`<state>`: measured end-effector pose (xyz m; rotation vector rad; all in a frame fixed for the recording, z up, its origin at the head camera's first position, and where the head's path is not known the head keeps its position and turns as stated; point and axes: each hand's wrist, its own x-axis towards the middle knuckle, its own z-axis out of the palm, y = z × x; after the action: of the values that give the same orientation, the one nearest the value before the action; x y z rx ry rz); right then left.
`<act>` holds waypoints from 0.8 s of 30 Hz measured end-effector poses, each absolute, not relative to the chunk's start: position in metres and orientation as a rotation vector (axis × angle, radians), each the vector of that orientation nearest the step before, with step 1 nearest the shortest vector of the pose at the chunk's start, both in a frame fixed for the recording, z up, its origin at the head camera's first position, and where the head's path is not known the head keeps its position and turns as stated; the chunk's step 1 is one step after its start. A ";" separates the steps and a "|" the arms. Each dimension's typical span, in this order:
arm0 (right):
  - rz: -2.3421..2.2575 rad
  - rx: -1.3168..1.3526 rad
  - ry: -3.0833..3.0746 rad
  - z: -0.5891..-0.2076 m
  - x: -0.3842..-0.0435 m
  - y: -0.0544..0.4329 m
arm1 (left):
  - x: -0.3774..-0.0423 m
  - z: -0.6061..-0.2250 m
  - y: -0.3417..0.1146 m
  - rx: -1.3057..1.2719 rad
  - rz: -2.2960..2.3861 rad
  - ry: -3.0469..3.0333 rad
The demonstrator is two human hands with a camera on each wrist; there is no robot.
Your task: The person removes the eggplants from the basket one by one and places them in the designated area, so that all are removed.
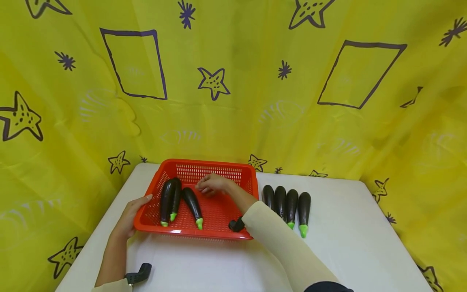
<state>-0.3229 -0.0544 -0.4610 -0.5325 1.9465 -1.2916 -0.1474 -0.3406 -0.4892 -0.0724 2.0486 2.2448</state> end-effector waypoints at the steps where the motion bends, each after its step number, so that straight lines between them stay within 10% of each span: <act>1: -1.291 -0.536 1.946 -0.460 -0.323 -0.054 | -0.147 -0.489 -0.341 -0.072 2.245 2.049; 24: -1.246 -0.758 1.866 -0.465 -0.318 -0.061 | -0.148 -0.488 -0.334 -0.168 2.239 2.091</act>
<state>-0.3184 -0.0608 -0.4651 -0.7578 1.8660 -1.2463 -0.1477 -0.3341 -0.4879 -0.1685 2.0912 2.2391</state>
